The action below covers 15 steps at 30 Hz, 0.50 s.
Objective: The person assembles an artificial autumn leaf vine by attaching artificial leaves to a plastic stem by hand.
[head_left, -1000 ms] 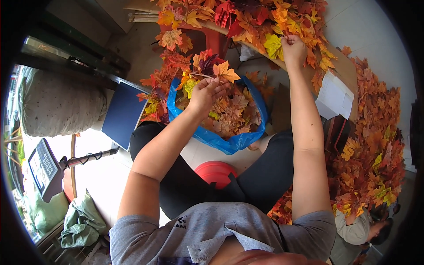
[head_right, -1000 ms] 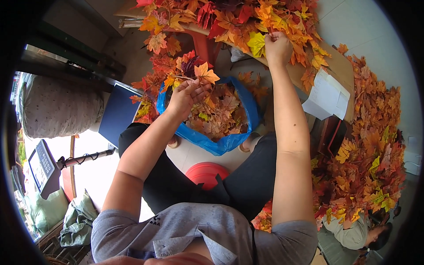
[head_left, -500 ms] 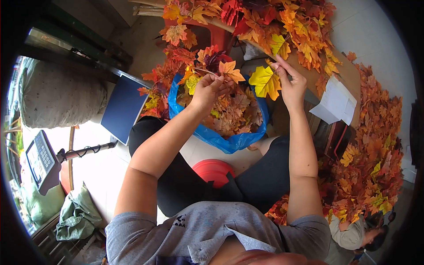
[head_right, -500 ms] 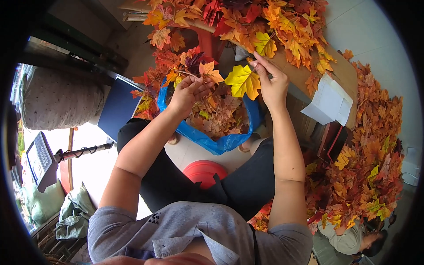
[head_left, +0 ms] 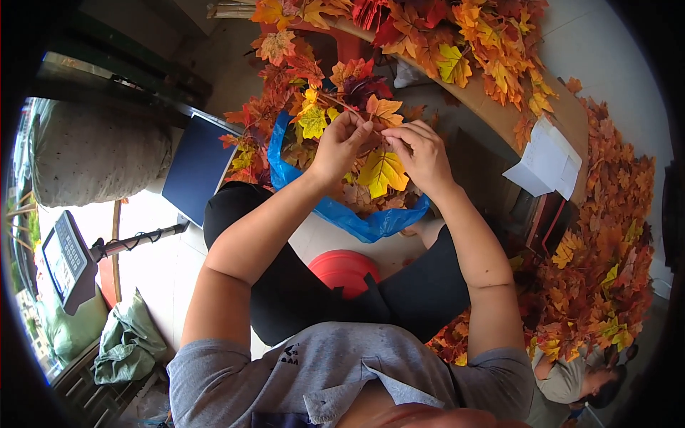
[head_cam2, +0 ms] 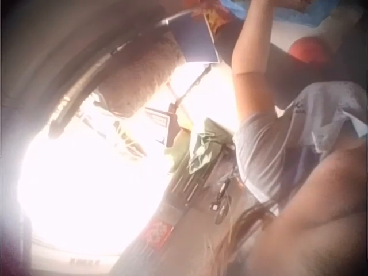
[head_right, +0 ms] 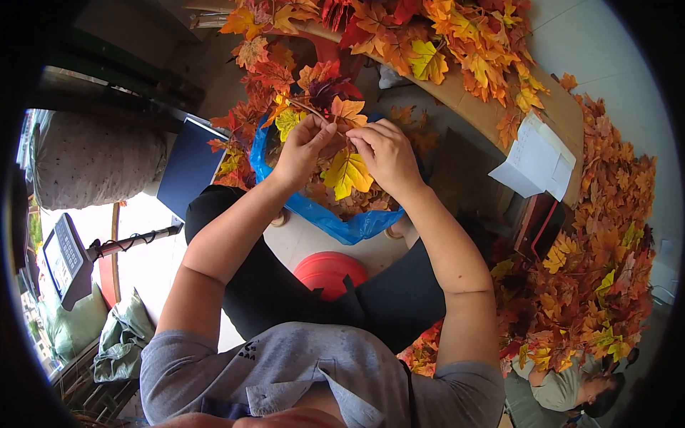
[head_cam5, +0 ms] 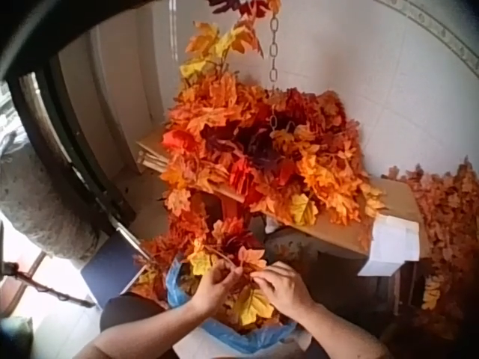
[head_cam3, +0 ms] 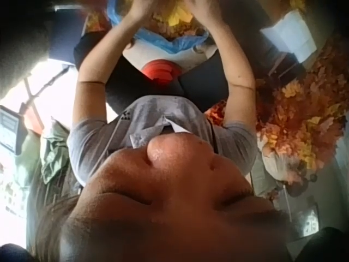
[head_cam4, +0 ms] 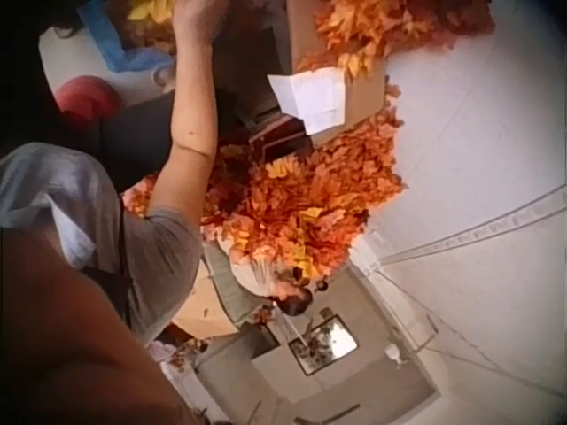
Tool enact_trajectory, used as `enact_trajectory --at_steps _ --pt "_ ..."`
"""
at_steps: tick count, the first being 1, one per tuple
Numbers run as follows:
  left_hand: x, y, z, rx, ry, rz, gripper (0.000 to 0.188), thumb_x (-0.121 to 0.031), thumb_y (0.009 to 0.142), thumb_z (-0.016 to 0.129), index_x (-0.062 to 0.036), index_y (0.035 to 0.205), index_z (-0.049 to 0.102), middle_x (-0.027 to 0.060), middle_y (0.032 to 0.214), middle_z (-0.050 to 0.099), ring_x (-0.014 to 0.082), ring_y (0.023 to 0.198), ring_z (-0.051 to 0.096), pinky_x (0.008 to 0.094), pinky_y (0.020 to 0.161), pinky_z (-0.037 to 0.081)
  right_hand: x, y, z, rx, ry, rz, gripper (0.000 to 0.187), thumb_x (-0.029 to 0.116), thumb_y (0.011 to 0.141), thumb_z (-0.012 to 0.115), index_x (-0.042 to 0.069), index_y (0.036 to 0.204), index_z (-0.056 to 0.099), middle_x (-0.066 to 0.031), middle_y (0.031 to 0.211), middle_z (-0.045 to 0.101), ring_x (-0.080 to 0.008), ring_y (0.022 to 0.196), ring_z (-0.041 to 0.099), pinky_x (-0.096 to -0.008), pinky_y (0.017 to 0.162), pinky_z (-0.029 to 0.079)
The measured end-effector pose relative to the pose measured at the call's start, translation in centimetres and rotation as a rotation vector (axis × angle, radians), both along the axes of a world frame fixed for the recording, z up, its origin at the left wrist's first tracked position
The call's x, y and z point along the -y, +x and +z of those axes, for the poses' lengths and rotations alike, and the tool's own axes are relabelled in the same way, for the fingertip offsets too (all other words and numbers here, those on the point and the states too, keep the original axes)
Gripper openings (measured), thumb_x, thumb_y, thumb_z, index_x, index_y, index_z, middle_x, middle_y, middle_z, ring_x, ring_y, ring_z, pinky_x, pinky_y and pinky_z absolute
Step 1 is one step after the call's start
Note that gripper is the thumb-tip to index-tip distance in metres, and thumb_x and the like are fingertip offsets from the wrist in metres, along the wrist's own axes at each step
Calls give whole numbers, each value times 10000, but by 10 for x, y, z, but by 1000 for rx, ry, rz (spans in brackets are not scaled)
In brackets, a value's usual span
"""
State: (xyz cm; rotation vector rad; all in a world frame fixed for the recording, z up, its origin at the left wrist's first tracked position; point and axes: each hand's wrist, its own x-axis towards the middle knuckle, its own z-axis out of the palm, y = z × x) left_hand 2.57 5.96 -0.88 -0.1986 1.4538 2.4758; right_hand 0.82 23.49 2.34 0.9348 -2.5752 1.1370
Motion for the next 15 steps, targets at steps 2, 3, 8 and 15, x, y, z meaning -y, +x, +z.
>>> enact_trajectory --at_steps 2,3,8,15 --pt "2 -1 -6 -28 -64 -9 162 -175 946 517 -28 938 448 112 1020 615 151 884 628 270 808 516 2 1 -2 -3 17 9 84 39 809 606 11 884 628 -101 823 639 -269 790 583 -361 719 471" --pt "3 -1 -6 -27 -64 -10 162 -175 946 517 -28 938 448 112 1020 615 151 884 628 270 808 516 2 1 -3 -12 25 14 83 43 810 606 12 885 625 -99 823 639 -268 793 582 -362 725 468" --pt "0 -1 -4 9 -58 6 155 -168 942 527 -31 931 455 81 961 615 124 848 618 249 776 515 1 0 -5 -47 33 18 83 55 816 605 17 888 622 -94 821 637 -262 800 580 -359 736 464" --pt "3 0 -13 -112 -240 -18 154 -163 936 543 -27 909 477 31 873 597 80 802 591 214 725 497 5 1 -4 -60 61 19 71 66 824 598 25 879 616 -86 817 635 -262 791 572 -354 742 457"
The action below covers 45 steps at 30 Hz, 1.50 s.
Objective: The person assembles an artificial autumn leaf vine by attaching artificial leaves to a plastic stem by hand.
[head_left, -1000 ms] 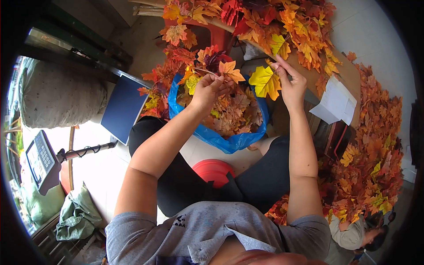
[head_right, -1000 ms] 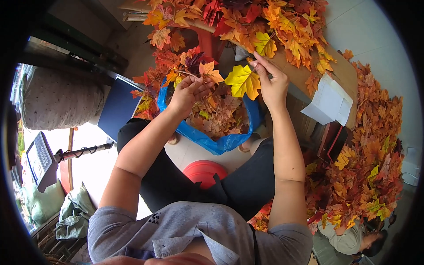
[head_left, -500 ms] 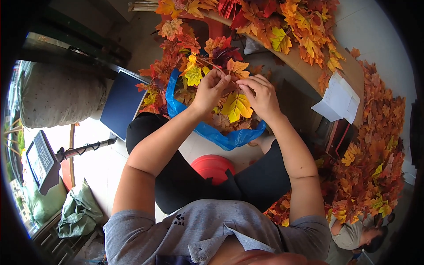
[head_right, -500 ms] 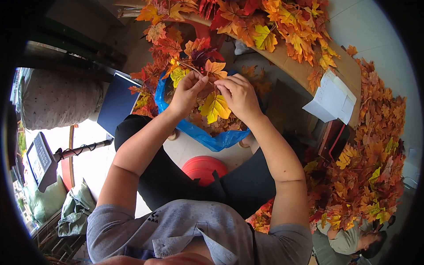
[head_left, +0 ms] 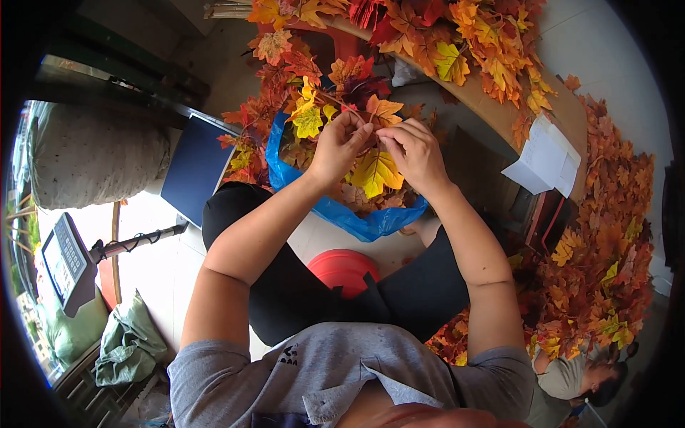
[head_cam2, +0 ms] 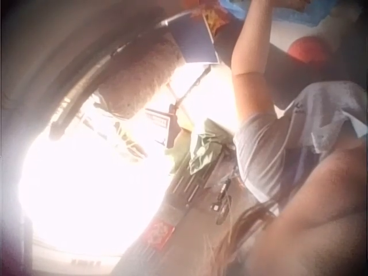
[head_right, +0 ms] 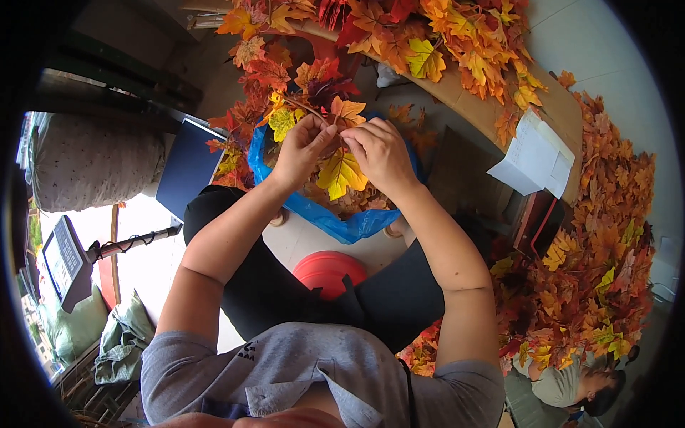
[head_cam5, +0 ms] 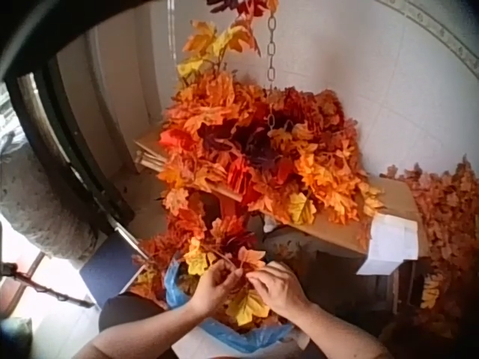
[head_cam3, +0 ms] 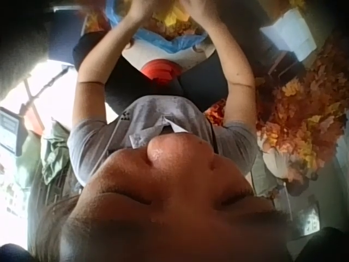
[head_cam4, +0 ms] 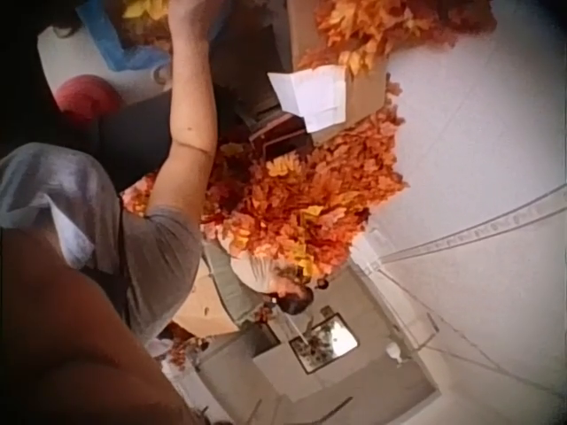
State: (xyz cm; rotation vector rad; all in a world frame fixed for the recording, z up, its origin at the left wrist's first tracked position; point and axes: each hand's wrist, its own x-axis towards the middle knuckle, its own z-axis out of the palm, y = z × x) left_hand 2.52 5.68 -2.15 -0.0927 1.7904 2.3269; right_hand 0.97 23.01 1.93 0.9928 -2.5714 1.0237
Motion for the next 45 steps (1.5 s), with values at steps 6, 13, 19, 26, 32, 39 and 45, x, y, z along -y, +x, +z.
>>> enact_trajectory --at_steps 6,13,19,26,32,39,45 --pt "-1 4 -2 -9 -45 -46 144 -154 929 557 -26 900 499 0 818 579 44 752 556 170 662 454 4 2 -6 -5 11 -20 78 90 832 596 24 871 611 -88 795 629 -267 802 573 -368 757 445" --pt "4 -6 10 309 226 -18 171 -217 962 480 -55 924 519 55 924 599 162 876 598 337 755 510 9 -8 7 -143 -194 -235 156 137 877 579 18 975 553 -116 966 577 -268 828 560 -357 765 442" --pt "26 -20 7 529 835 60 226 -198 986 342 -37 1094 459 150 1056 557 297 995 586 423 916 496 -4 -9 -19 558 -565 -195 188 174 951 478 -4 959 539 -75 845 592 -128 743 560 -274 697 447" --pt "34 -22 16 574 1052 68 287 -108 965 309 87 1159 392 208 1185 509 321 1126 518 440 1009 425 2 4 -27 485 -117 68 252 235 920 526 -6 980 569 -150 878 619 -306 827 593 -358 742 460" --pt "40 -25 27 389 850 79 350 -51 939 344 70 1267 355 171 1286 477 288 1198 478 408 1044 384 -7 -7 -22 999 -407 108 282 233 981 439 -4 954 589 27 668 480 -64 638 482 -222 653 432" --pt "17 -13 27 345 665 -129 330 -98 965 364 -4 1274 434 115 1272 517 237 1168 511 365 1028 397 -8 -9 -23 1460 -875 148 245 238 977 441 30 922 559 34 642 428 -58 571 409 -214 569 380" --pt "12 -14 10 197 634 -119 248 -166 956 461 -14 1138 535 120 1174 576 232 1075 569 354 958 449 -16 -15 -24 1845 -1114 332 224 238 977 433 42 937 535 35 650 412 -48 535 389 -175 439 317"
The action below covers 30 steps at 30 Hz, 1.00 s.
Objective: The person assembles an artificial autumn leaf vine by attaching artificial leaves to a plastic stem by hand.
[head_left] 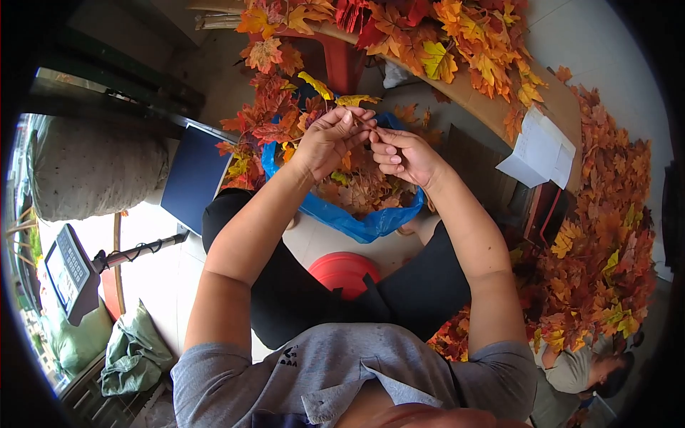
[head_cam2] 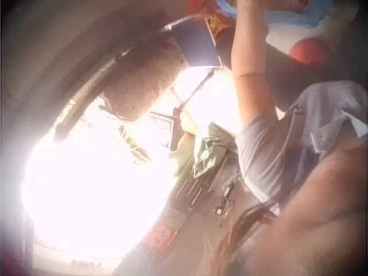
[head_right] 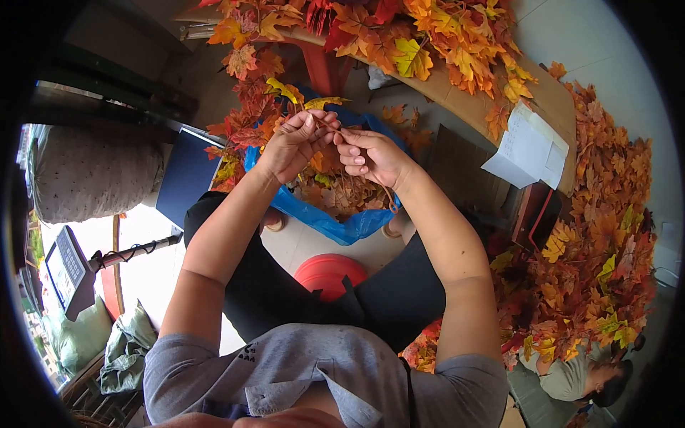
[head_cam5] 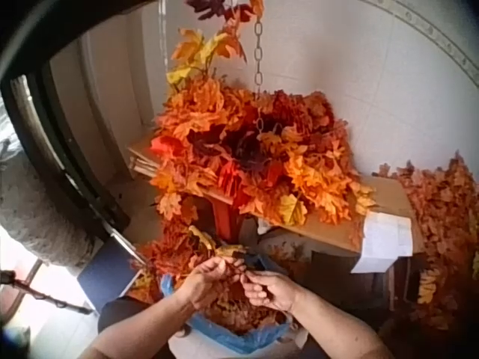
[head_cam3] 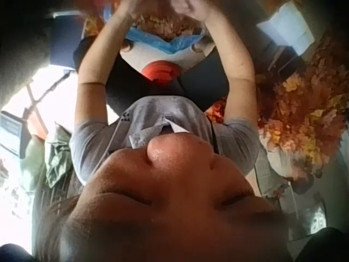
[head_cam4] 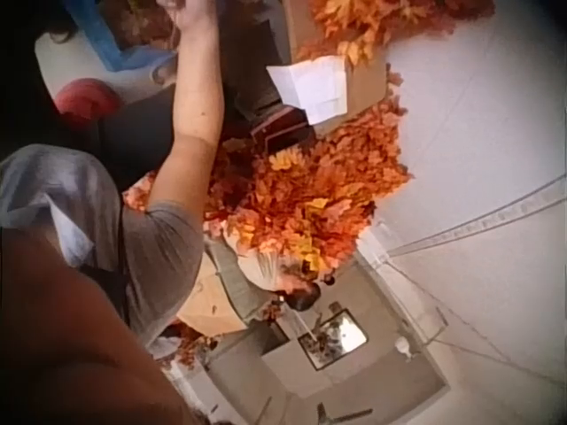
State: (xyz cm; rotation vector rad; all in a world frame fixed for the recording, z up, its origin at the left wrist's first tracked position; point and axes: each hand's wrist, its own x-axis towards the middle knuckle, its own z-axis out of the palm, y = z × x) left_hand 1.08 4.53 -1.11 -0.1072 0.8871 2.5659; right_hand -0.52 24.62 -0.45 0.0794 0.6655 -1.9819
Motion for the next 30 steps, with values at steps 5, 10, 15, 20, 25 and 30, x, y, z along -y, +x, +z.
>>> enact_trajectory --at_steps 5,10,15,20,25,30 --pt "7 -5 -7 22 4 70 199 -176 936 512 -17 1045 562 119 1119 605 232 1050 584 349 930 462 2 4 7 -73 143 15 210 226 970 453 35 1006 531 31 695 436 -45 557 413 -161 450 326" --pt "19 -6 1 125 -88 121 177 -200 933 525 -39 989 575 98 1081 616 222 1041 590 359 914 469 13 10 5 -369 332 129 163 172 937 520 36 1023 545 6 758 539 -37 562 450 -160 469 335" --pt "13 -4 3 177 -237 180 193 -228 907 580 -51 984 586 91 1004 645 193 969 622 322 840 505 27 15 -1 -650 567 199 195 215 940 526 46 1031 558 -33 827 638 -53 597 526 -187 507 422" --pt "8 -2 6 155 -250 130 214 -227 903 586 -42 1008 603 102 1016 654 189 967 626 317 847 502 19 7 -4 -813 640 181 256 277 942 523 34 996 583 -21 823 634 -83 656 567 -222 553 461" --pt "20 -2 6 84 -286 94 238 -225 929 544 -32 1058 594 100 1055 640 193 995 617 323 888 488 -19 -24 32 -1031 835 52 251 258 944 521 33 1017 605 -32 878 639 -90 741 582 -238 644 472" --pt "24 0 10 75 -368 112 220 -229 918 563 -43 1023 616 92 1033 651 189 993 619 315 875 479 -121 -143 58 -918 1054 -1111 195 142 916 538 -10 1029 588 -68 904 637 -101 733 598 -225 620 468"
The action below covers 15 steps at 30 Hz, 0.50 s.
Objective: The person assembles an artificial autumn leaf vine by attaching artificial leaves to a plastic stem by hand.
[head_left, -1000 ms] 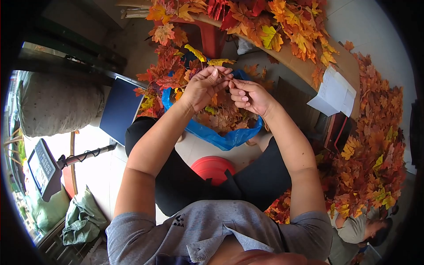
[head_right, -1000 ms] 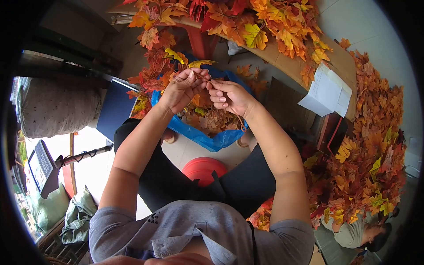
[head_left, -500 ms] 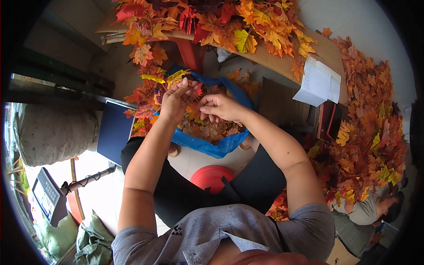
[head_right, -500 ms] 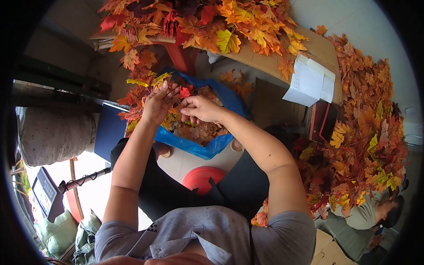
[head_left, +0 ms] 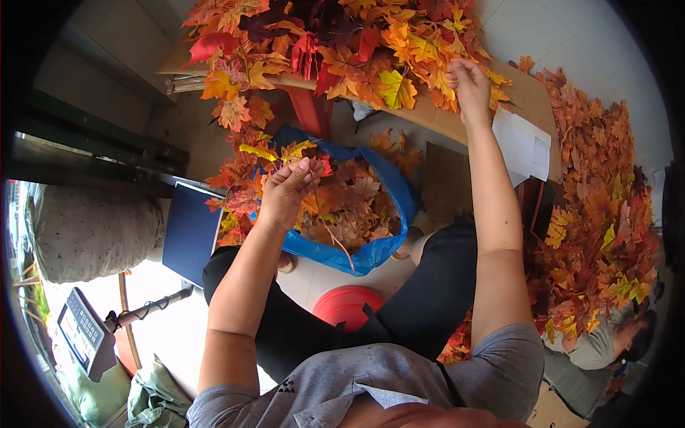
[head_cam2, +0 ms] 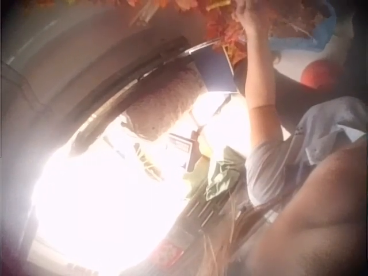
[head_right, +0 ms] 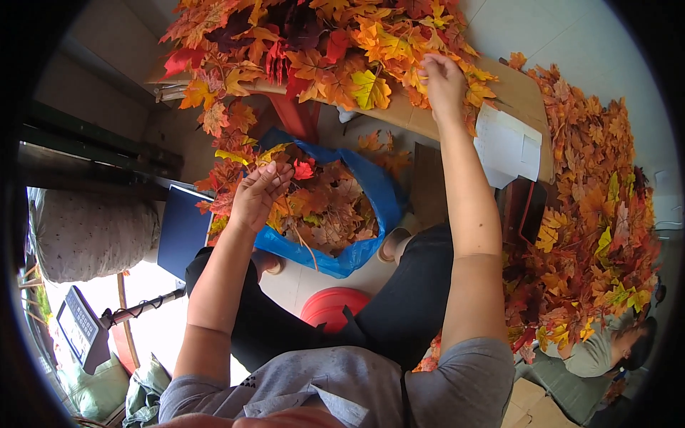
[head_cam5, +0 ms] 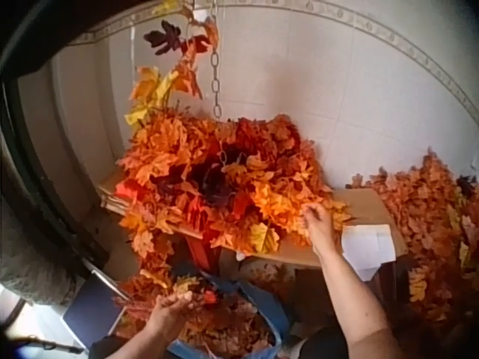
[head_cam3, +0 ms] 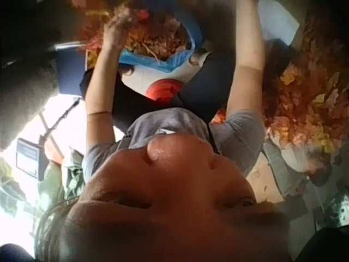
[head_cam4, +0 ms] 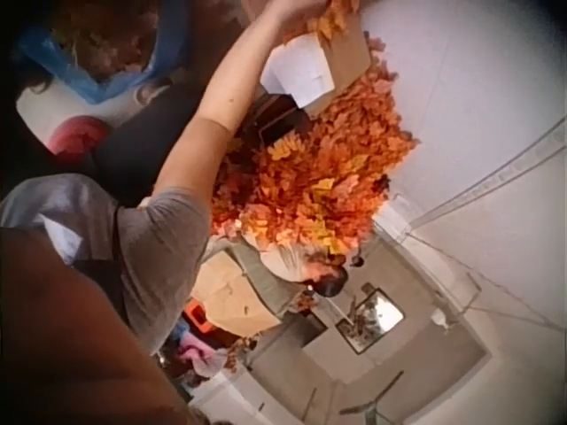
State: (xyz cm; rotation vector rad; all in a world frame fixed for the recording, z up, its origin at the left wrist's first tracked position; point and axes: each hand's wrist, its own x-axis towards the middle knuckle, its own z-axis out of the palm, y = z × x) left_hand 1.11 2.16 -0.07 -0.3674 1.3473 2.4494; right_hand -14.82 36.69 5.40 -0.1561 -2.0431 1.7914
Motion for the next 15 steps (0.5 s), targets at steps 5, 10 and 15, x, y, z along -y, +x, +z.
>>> enact_trajectory --at_steps 5,10,15 --pt "-11 -4 -2 29 -13 -62 197 -199 899 587 -31 992 629 104 1004 658 205 992 620 329 886 473 -123 -135 -5 184 458 -345 299 240 908 537 70 1152 569 -100 1113 606 -222 1035 564 -329 874 438" --pt "-9 -9 -8 60 -13 -51 179 -180 896 588 -24 973 631 122 998 656 237 986 623 360 919 471 -151 -204 -25 368 130 -252 386 292 929 512 90 1258 502 -85 1230 559 -236 1126 521 -368 958 385" --pt "-7 -12 -5 90 -53 -35 212 -240 882 621 -35 933 632 97 933 677 163 923 634 269 824 469 -138 -194 -10 122 -99 -561 396 108 859 603 13 1225 488 -133 1100 621 -222 984 602 -326 819 499"
